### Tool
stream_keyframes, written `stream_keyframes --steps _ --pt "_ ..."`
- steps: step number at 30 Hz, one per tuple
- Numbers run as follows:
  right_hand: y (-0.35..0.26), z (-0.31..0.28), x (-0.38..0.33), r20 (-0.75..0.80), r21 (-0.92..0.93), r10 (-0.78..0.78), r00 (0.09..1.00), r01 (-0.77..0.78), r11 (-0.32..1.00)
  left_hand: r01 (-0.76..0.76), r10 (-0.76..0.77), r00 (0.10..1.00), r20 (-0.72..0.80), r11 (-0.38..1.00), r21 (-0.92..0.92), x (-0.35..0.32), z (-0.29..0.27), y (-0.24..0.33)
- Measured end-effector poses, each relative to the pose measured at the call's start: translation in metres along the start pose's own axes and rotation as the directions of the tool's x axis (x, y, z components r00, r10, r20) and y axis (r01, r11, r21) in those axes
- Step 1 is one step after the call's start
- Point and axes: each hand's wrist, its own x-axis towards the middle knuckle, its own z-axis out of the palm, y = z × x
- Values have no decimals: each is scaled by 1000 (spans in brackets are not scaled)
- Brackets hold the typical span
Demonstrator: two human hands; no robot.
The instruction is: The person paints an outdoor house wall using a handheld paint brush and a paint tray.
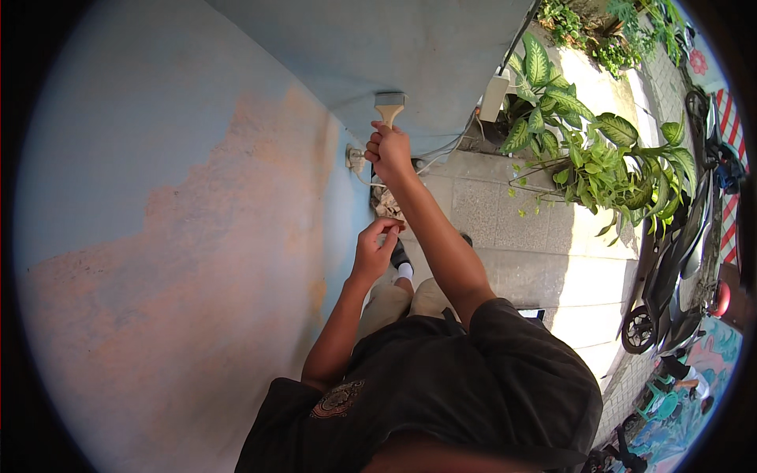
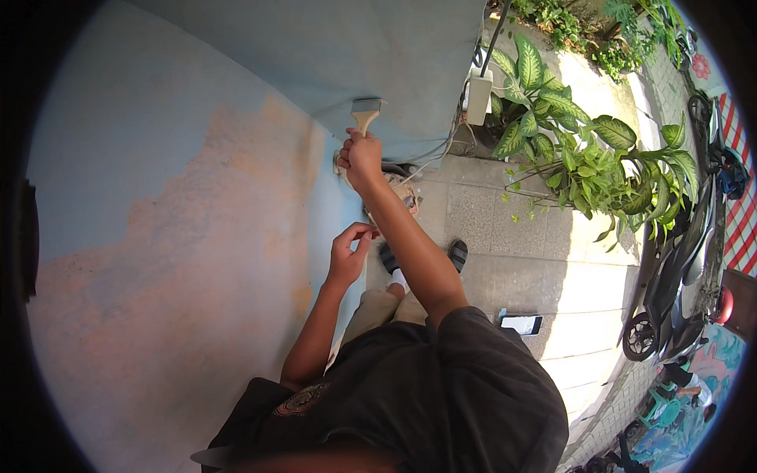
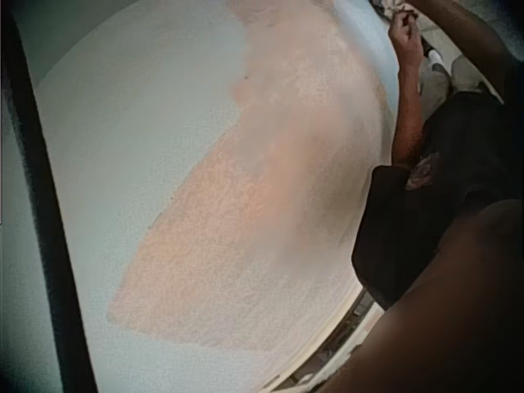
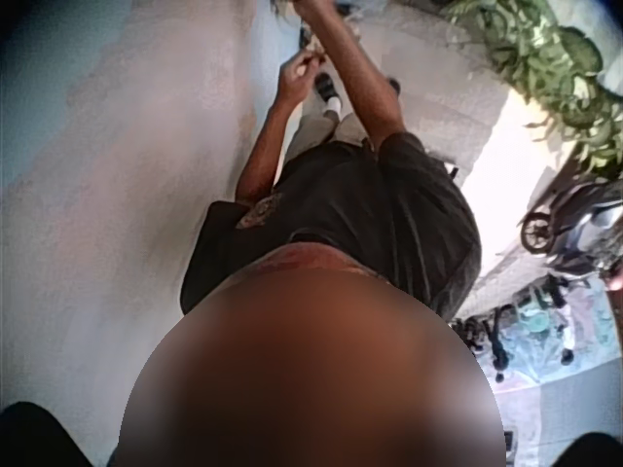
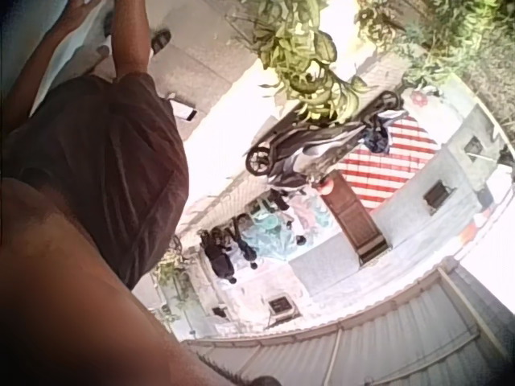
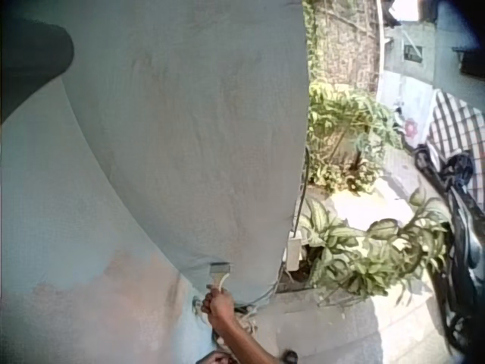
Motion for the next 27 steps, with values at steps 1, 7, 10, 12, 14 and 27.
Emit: stream_keyframes --steps 1,7,10,12,14,27 --pt "1 22 -27 60 -73 -56 997 60 996 -3 3 1000 5 1000 1 0 -1 0" --pt "-35 44 -41 419 -457 -595 686 725 515 -4 -1 999 47 994 107 13 15 7" --pt "-34 5 18 303 -448 -621 723 684 576 3 -4 998 69 1000 11 11 11 0" --pt "-16 -47 57 331 -459 -571 751 657 598 23 -24 997 74 1000 21 5 5 -2" --pt "17 -112 87 246 -537 -517 820 559 632 26 -29 996 83 999 43 3 4 -2" --pt "20 -197 100 -485 -151 29 874 -116 982 -7 3 994 113 999 38 6 13 2"
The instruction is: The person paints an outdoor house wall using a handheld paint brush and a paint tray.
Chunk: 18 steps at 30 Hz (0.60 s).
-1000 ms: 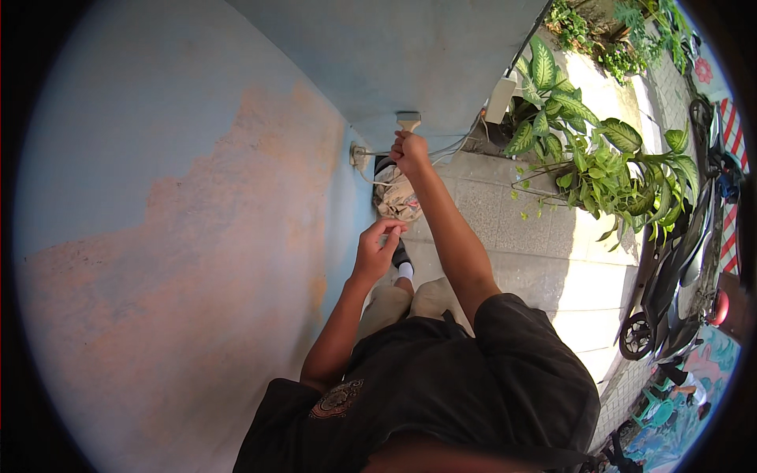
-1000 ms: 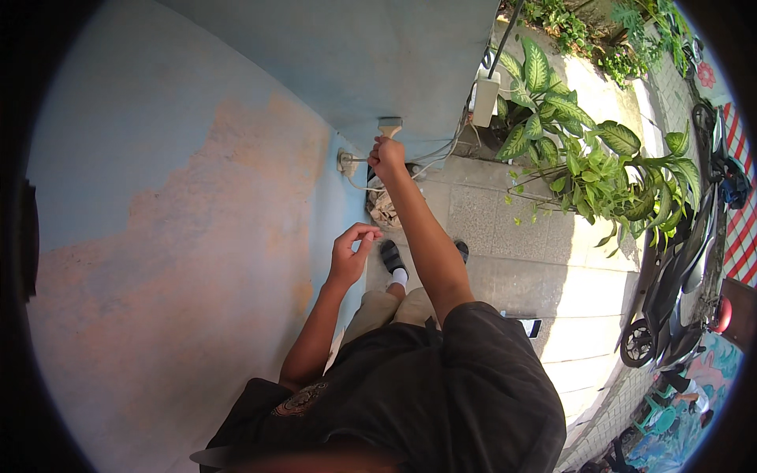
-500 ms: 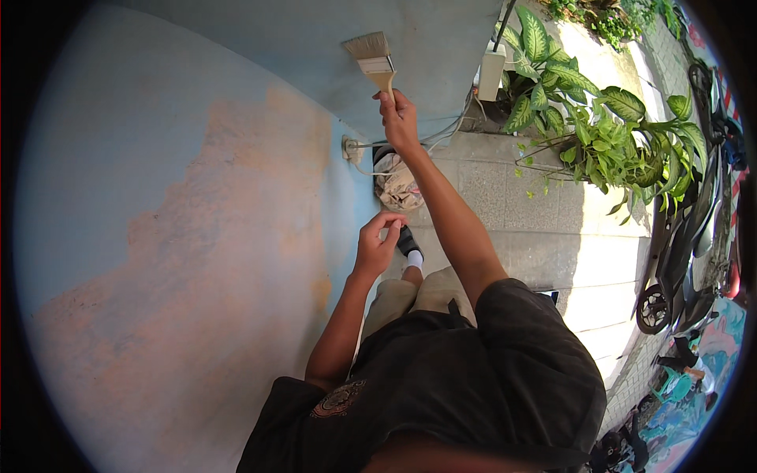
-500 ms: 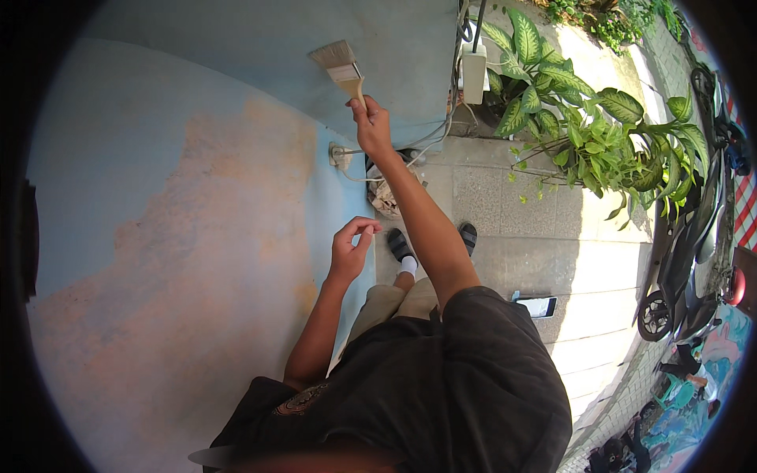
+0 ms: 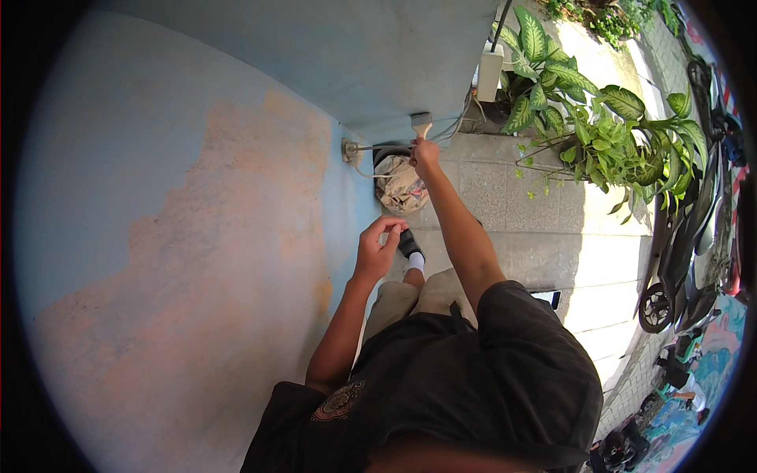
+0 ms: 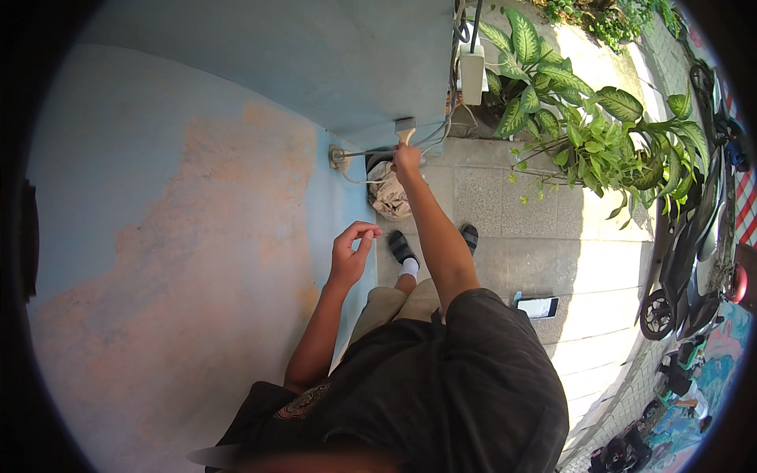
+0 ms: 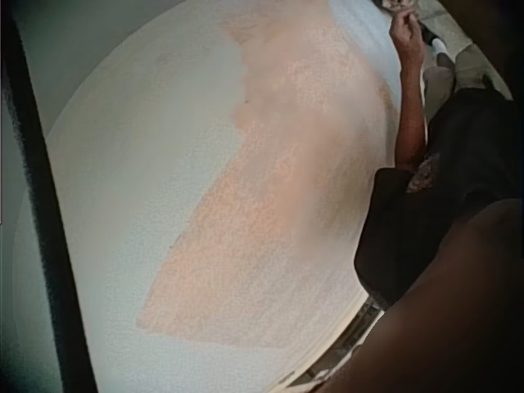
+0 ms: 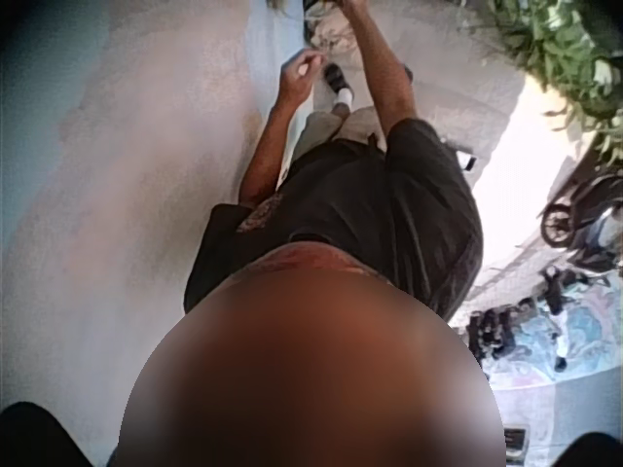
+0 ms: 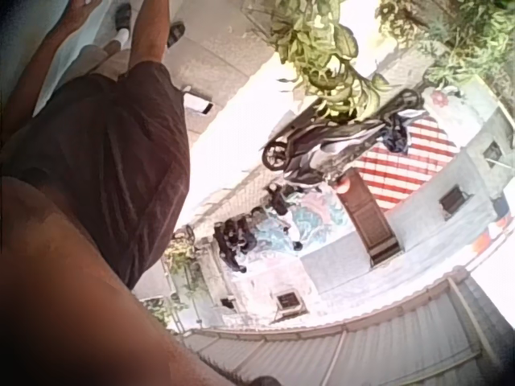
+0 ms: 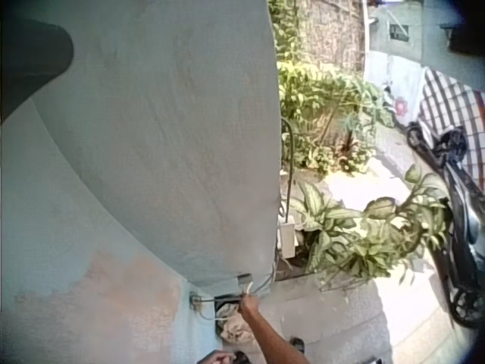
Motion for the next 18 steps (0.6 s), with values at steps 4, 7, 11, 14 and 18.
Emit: stream_keyframes --steps 4,7,11,14,18 --pt "-36 45 -111 249 39 -162 955 158 987 -1 1 1000 -15 1000 -9 1 2 4" --pt "-71 61 -202 402 18 -270 875 288 958 12 -12 1000 14 1000 9 7 10 14" --pt "-116 70 -264 549 1 -519 655 621 784 -18 19 999 43 1000 -17 17 21 15" --pt "-146 73 -289 588 95 -658 470 768 633 -18 19 999 48 1000 -9 19 24 13" --pt "-157 59 -189 538 68 -692 481 793 605 36 -34 998 59 999 -32 13 29 6"
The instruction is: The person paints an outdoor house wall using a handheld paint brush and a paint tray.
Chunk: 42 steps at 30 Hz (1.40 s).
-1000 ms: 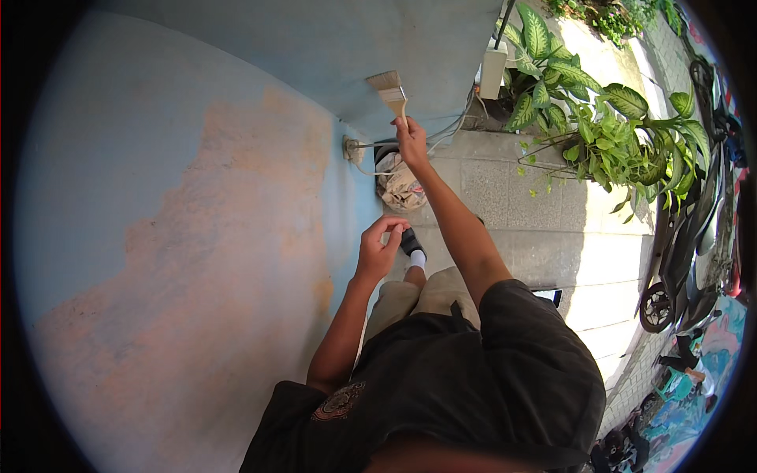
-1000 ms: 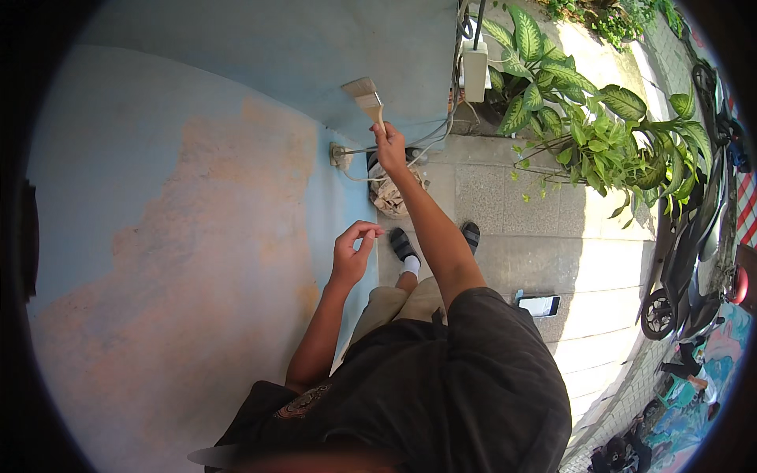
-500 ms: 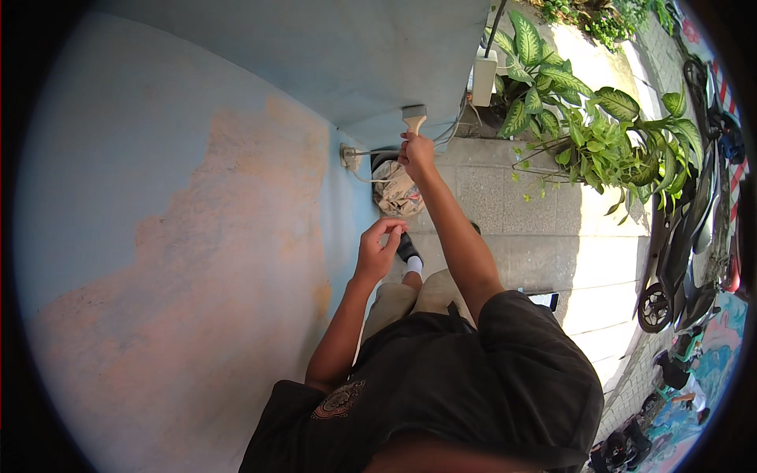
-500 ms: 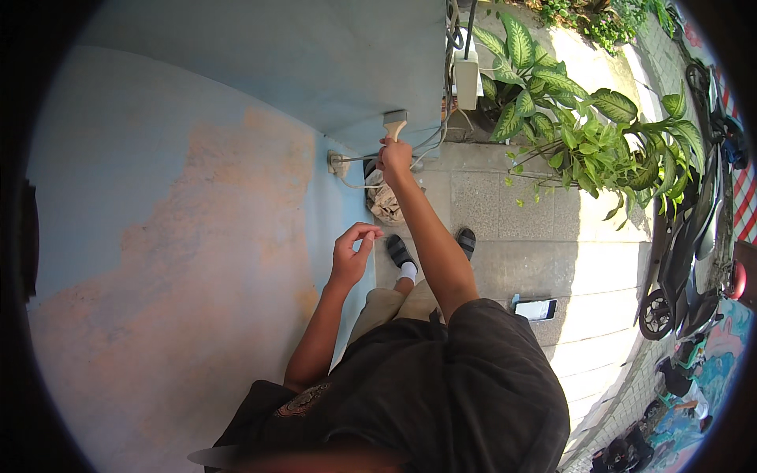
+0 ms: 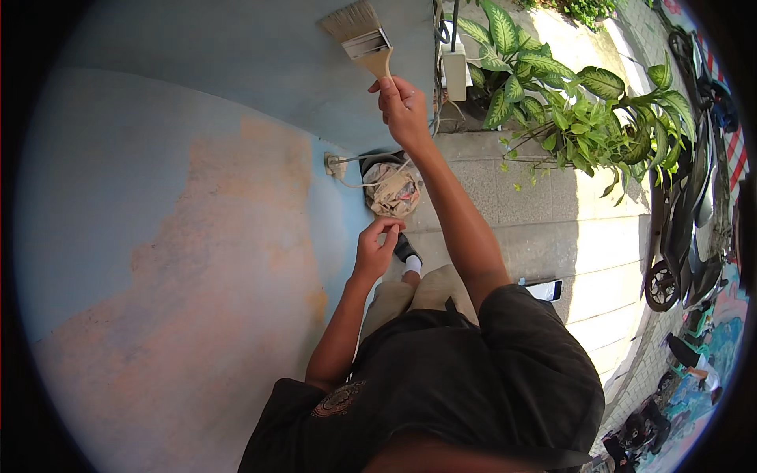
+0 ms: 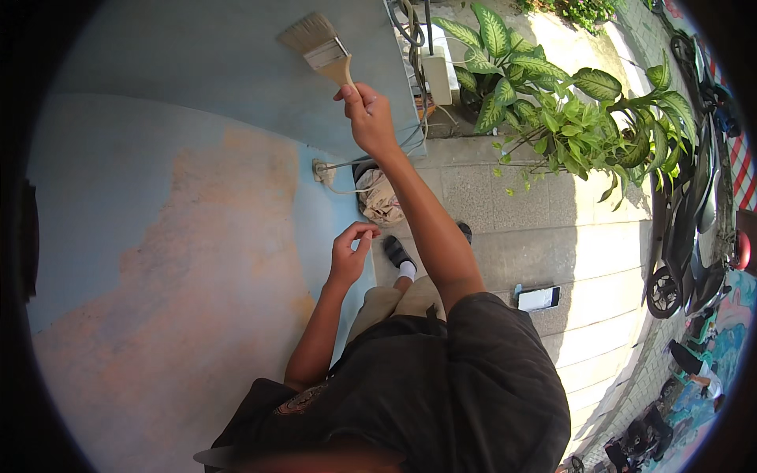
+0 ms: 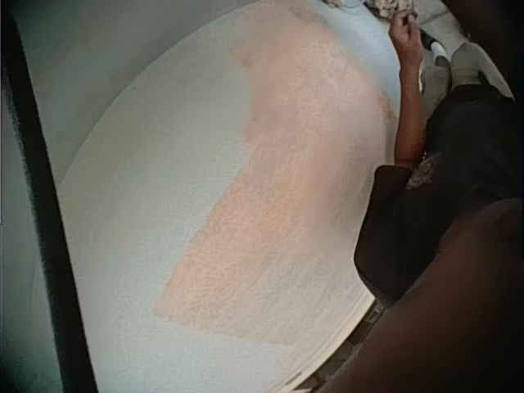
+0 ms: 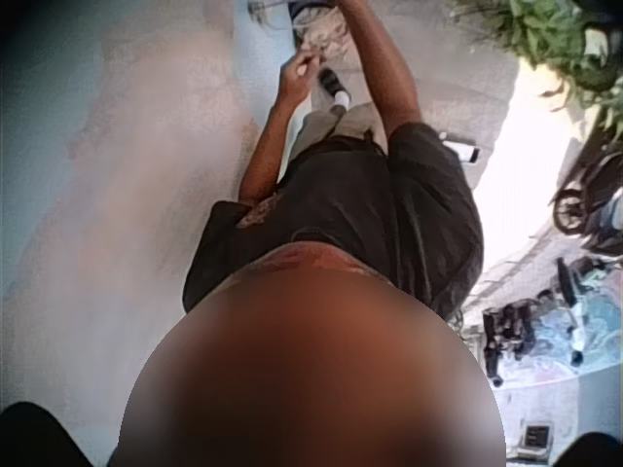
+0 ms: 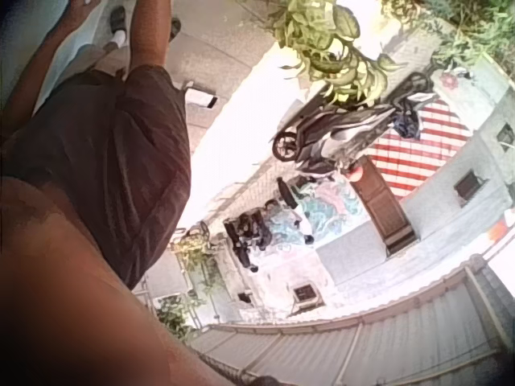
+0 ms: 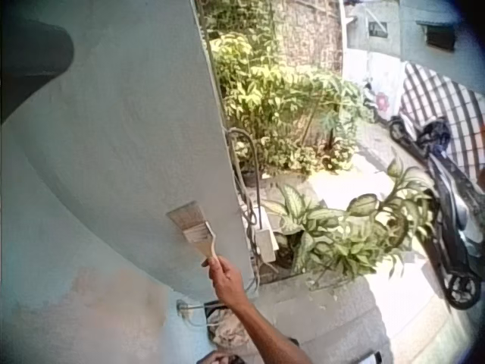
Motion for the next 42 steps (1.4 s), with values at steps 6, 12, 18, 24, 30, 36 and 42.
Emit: stream_keyframes --steps 6,12,18,24,30,36,42 --pt "189 -84 -51 -282 -110 184 942 -222 969 -22 21 999 26 999 43 1 6 7" --pt "223 -128 -73 -461 171 676 575 -690 703 -46 44 998 55 998 43 9 6 14" --pt "70 -39 -26 -68 612 710 701 -533 584 -69 70 998 -8 996 62 2 -3 16" --pt "-67 23 -64 -47 372 393 918 -349 860 -86 83 996 39 994 74 12 10 33" --pt "-83 28 -56 39 141 143 989 -147 979 -79 76 996 55 995 60 14 18 33" --pt "-48 4 -16 35 181 30 999 -35 983 -41 38 995 90 999 31 12 24 18" --pt "137 -58 -39 -260 -2 125 958 -130 992 -33 25 997 74 993 111 8 14 20"
